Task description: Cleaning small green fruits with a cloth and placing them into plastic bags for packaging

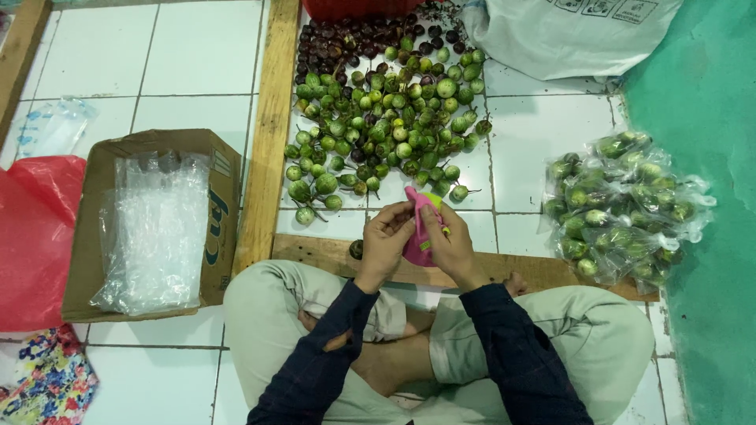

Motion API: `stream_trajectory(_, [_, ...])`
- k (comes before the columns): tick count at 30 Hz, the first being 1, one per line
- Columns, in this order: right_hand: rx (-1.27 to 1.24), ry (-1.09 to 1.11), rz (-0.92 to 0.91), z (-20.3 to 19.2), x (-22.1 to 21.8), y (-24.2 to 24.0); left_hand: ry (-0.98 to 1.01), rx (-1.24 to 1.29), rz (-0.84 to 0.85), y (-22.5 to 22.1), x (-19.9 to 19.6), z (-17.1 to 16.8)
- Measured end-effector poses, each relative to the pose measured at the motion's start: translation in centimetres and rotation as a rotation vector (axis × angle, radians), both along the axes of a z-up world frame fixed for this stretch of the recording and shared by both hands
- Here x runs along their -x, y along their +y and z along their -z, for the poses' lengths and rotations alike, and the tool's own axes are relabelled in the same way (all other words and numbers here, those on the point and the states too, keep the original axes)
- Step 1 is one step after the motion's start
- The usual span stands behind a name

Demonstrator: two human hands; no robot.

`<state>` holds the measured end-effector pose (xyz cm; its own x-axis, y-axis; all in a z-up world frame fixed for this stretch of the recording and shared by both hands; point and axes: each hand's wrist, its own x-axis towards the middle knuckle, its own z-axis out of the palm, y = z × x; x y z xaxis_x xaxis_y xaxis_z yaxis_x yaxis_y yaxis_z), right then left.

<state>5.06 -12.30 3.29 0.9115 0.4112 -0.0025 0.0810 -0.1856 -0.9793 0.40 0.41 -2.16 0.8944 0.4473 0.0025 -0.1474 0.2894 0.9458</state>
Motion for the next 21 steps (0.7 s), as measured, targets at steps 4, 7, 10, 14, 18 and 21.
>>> stream_trajectory(4, [0.06,-0.052,0.027,3.3,-1.3,-1.0,0.005,0.023,0.047,-0.1,0.4,-1.7])
stream_trajectory(7, [0.087,0.011,0.104,3.8,-1.4,-1.4,-0.032,0.118,0.092,-0.2,0.5,-3.6])
stream_trajectory(10, [0.001,0.132,0.167,-1.0,-0.2,-0.2,-0.064,0.104,0.116,-0.2,0.3,-3.5])
stream_trajectory(14, [0.03,0.062,0.075,-3.0,0.4,0.0,-0.078,-0.122,0.094,-0.2,0.6,-3.6])
stream_trajectory(18, [0.099,-0.007,0.094,-0.6,-0.5,-0.2,-0.072,-0.155,0.095,0.1,0.4,-3.0])
stream_trajectory(21, [0.118,0.01,0.124,2.5,-0.8,-0.8,-0.06,-0.098,0.102,-0.3,0.6,-2.9])
